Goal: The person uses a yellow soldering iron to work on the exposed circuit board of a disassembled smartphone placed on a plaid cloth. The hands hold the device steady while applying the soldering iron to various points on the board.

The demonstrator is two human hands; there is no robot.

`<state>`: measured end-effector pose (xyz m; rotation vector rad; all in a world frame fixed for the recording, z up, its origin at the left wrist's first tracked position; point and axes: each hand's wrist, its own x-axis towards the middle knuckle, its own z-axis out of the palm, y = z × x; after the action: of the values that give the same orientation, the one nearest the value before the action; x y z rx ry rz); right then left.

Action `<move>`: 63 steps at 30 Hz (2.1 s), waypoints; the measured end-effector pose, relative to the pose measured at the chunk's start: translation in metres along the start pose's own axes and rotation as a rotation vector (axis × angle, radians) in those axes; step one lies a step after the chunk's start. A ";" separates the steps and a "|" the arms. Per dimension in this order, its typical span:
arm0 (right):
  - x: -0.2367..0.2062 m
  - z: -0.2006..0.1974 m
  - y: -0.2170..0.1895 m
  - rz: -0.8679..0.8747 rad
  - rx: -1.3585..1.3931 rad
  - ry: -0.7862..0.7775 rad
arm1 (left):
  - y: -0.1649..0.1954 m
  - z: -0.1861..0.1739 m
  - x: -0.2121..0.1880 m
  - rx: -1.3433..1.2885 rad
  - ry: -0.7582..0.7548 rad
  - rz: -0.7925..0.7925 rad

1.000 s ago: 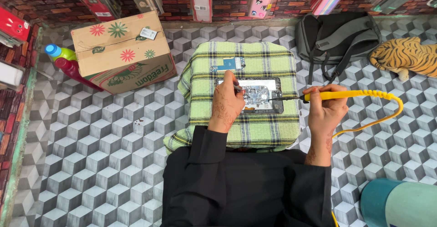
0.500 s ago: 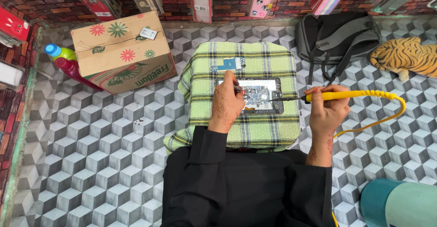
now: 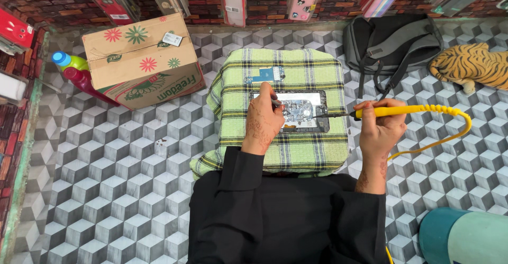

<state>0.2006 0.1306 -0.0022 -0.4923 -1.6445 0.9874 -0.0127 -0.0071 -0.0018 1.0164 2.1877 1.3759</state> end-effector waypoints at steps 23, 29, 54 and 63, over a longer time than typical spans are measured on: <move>0.000 0.002 -0.005 0.012 -0.026 0.000 | 0.000 0.000 -0.001 0.006 0.004 0.020; 0.000 0.006 -0.007 0.019 -0.032 -0.015 | 0.000 -0.001 -0.001 0.011 0.009 0.022; 0.000 0.006 -0.008 0.028 0.017 -0.037 | 0.003 -0.002 -0.001 -0.008 -0.001 -0.005; 0.001 0.003 -0.009 0.030 -0.004 -0.006 | 0.001 -0.001 -0.001 -0.009 0.006 0.007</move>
<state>0.1988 0.1252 0.0053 -0.5187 -1.6491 1.0085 -0.0122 -0.0078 -0.0004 1.0190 2.1826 1.3921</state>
